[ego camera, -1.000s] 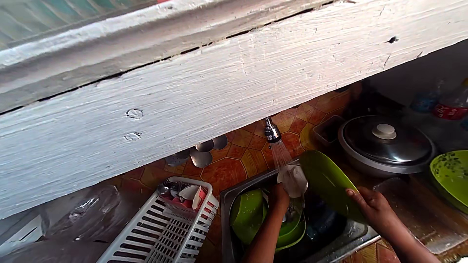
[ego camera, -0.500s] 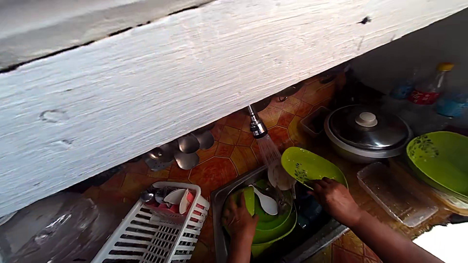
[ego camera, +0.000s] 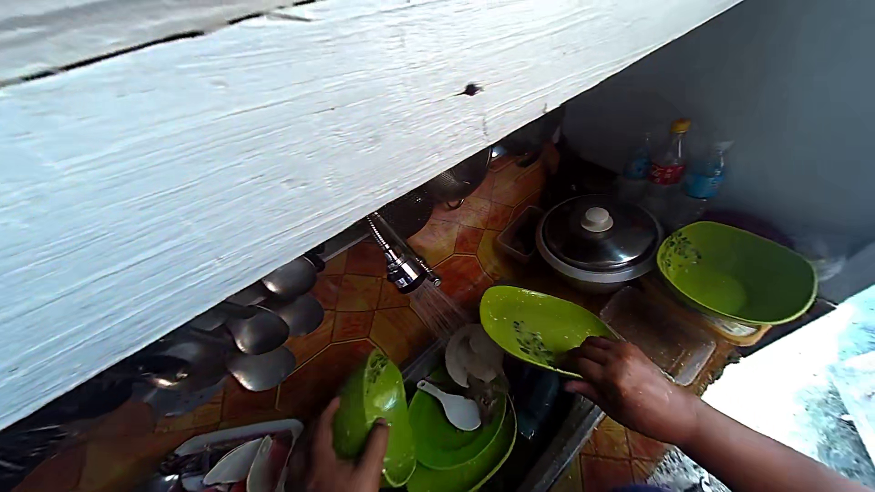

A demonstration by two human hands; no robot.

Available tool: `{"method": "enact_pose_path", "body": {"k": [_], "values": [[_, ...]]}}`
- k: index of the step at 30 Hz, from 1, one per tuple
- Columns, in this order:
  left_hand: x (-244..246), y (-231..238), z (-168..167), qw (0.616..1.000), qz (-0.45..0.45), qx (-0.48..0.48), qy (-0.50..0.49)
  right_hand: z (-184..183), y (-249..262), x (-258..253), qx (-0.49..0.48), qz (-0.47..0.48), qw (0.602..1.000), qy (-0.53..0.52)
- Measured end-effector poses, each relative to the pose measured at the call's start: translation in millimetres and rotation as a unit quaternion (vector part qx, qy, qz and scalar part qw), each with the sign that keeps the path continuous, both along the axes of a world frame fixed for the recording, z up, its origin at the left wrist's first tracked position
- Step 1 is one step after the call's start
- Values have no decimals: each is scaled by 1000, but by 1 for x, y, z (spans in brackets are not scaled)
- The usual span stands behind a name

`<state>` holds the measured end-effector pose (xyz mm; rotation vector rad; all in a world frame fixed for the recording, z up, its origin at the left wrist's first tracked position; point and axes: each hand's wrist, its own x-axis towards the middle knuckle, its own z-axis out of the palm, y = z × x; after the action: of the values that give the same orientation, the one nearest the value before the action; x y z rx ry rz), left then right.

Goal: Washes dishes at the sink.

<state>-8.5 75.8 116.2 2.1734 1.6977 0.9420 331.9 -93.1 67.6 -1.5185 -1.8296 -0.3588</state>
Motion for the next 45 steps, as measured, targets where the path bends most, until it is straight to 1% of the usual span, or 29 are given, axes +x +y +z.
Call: {"method": "enact_pose_path", "body": {"k": [2, 3, 4, 6, 8, 9, 10, 14, 17, 20, 24, 26, 31, 35, 38, 40, 43, 45], "values": [[0, 7, -7, 993, -6, -44, -108, 9, -13, 3, -10, 10, 1000, -9], [3, 8, -16, 982, 2, -77, -171, 11, -18, 4, -11, 12, 1000, -10], [8, 7, -25, 964, 17, -124, -233, 12, -23, 6, -10, 11, 1000, -9], [18, 7, -45, 911, 77, -233, -332, 12, -33, 9, -8, 6, 1000, -12], [26, 8, -65, 863, 128, -325, -365, 11, -42, 12, -10, 3, 1000, -26], [27, 9, -75, 850, 138, -352, -366, 11, -47, 13, -13, 4, 999, -31], [28, 9, -84, 848, 137, -368, -357, 10, -53, 15, -17, 6, 999, -33], [30, 9, -105, 884, 102, -361, -278, 13, -80, 20, -29, -2, 999, -40], [29, 13, -111, 894, 81, -375, -230, 12, -97, 24, -36, -25, 997, -65], [33, 13, -111, 903, 69, -373, -203, 12, -112, 28, -43, -39, 995, -76], [32, 9, -115, 936, 53, -319, -140, 12, -127, 29, -36, -47, 997, -48], [33, 7, -115, 941, 51, -304, -137, 10, -130, 28, -32, -51, 997, -40], [31, 2, -114, 941, 52, -303, -144, 7, -128, 21, -29, -44, 996, -77], [27, -2, -114, 934, 45, -314, -162, 36, -138, 17, -5, -54, 994, -100], [28, -3, -114, 926, 50, -327, -183, 57, -146, 24, 9, -123, 984, -131], [28, -2, -114, 921, 55, -333, -192, 62, -146, 36, 0, -180, 973, -146], [29, 0, -112, 906, 71, -352, -225, 53, -138, 64, -44, -253, 955, -151], [32, 2, -108, 886, 83, -373, -262, 40, -132, 84, -108, -291, 938, -156]]}}
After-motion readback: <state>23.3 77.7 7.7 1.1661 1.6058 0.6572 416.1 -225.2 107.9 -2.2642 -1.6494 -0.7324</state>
